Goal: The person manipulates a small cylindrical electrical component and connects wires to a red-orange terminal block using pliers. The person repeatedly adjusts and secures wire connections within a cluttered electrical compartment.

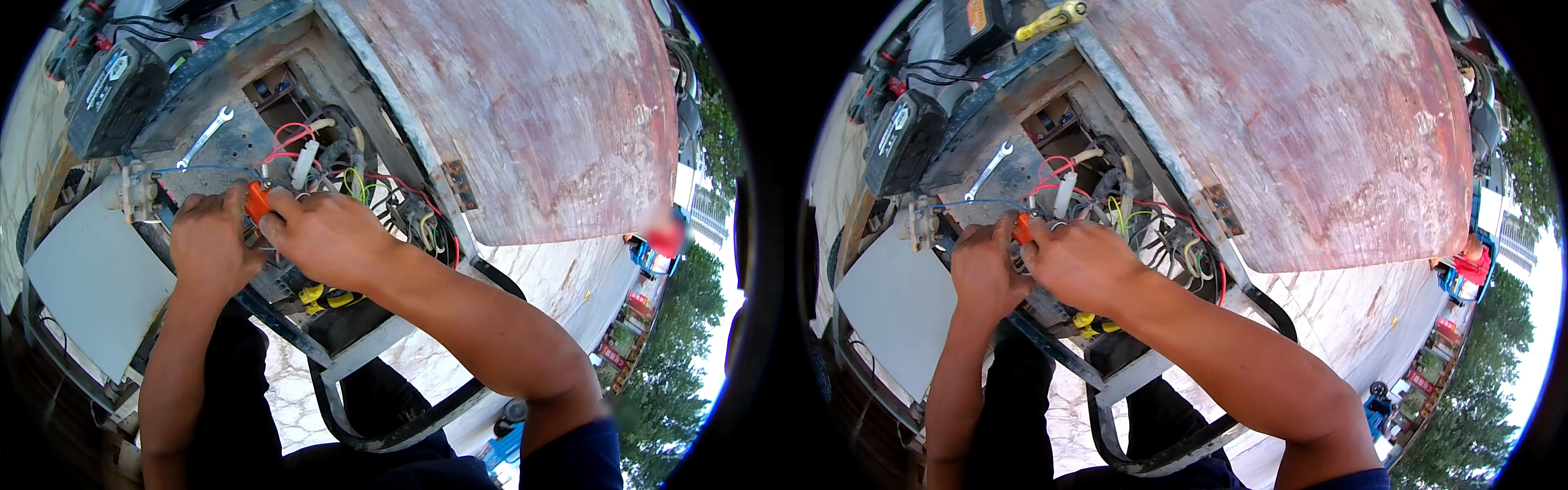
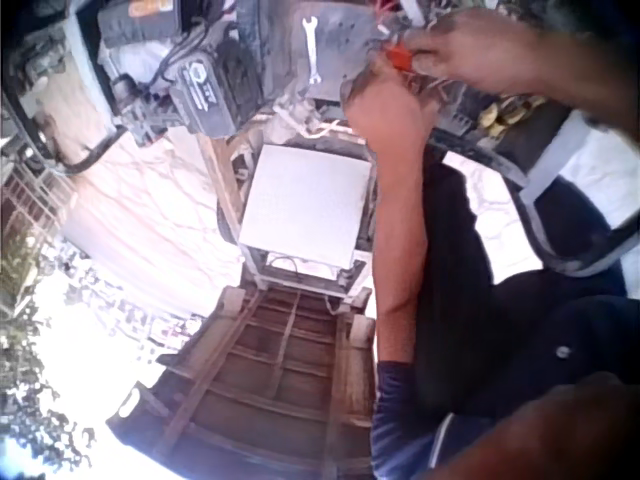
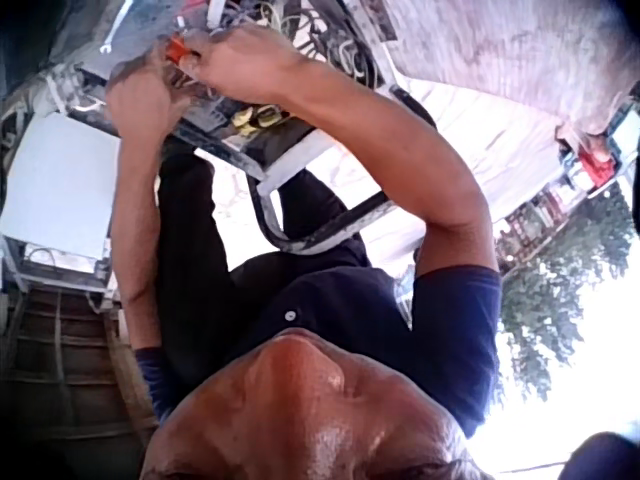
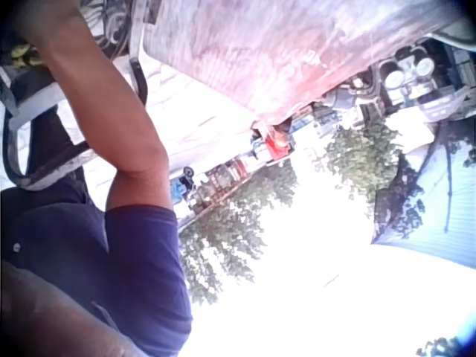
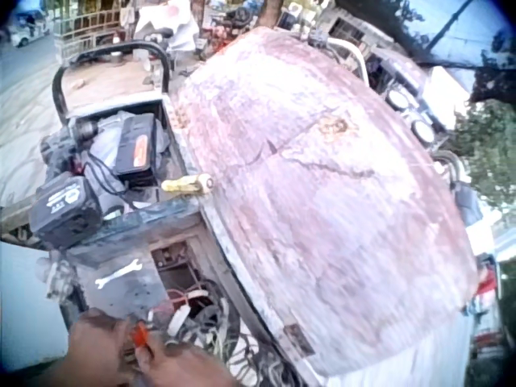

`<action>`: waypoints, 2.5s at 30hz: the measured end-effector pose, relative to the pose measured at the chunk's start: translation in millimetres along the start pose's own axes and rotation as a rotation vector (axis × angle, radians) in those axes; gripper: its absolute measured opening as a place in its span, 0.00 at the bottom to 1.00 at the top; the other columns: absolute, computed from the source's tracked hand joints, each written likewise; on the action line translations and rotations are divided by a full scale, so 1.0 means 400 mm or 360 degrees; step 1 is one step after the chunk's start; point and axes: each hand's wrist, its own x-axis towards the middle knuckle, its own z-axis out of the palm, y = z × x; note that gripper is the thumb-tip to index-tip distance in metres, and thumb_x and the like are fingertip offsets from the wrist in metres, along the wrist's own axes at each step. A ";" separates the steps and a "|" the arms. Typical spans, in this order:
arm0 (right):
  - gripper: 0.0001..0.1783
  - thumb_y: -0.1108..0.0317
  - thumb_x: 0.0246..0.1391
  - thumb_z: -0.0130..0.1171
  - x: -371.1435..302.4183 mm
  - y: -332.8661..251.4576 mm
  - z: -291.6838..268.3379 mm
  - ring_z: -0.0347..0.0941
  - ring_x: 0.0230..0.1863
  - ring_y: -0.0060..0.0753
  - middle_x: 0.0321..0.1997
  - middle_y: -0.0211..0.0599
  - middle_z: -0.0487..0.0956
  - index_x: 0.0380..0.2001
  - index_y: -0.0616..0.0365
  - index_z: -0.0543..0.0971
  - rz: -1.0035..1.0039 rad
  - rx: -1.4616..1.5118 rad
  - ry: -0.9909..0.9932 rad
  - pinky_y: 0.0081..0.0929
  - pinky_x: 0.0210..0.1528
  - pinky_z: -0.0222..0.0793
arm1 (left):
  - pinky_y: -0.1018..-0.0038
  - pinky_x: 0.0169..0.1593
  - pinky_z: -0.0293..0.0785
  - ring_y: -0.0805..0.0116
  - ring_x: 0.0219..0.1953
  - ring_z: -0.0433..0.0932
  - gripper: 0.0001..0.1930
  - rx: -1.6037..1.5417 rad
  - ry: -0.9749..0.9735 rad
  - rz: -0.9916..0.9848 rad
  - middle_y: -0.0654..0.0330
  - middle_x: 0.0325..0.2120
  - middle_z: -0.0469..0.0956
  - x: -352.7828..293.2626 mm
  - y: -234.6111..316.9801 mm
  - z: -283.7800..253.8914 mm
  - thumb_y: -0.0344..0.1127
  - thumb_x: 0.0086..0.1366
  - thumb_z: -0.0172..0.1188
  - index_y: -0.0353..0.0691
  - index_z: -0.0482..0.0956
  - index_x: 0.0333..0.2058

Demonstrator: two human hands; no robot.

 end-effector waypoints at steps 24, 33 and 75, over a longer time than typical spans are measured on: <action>0.13 0.70 0.56 0.58 0.002 -0.018 0.011 0.86 0.31 0.47 0.42 0.54 0.80 0.42 0.67 0.81 0.0001 0.0150 0.0117 0.40 0.32 0.82 | 0.57 0.40 0.76 0.46 0.32 0.81 0.28 0.0174 0.0107 0.0081 0.47 0.27 0.81 -0.003 -0.016 0.026 0.38 0.47 0.70 0.38 0.79 0.50; 0.11 0.69 0.57 0.58 0.002 -0.008 0.012 0.86 0.31 0.47 0.41 0.53 0.81 0.38 0.65 0.83 0.0009 0.0178 0.0126 0.40 0.32 0.82 | 0.54 0.38 0.73 0.45 0.32 0.80 0.24 0.0194 0.0028 0.0120 0.49 0.30 0.82 0.001 -0.021 0.024 0.42 0.59 0.63 0.39 0.77 0.53; 0.08 0.81 0.62 0.62 -0.020 0.022 -0.127 0.70 0.35 0.13 0.34 0.24 0.80 0.43 0.63 0.84 0.0894 0.1740 -0.0371 0.19 0.37 0.69 | 0.63 0.43 0.74 0.53 0.33 0.81 0.34 -0.0038 0.0030 0.0066 0.55 0.31 0.80 -0.016 -0.017 0.007 0.48 0.46 0.80 0.39 0.71 0.46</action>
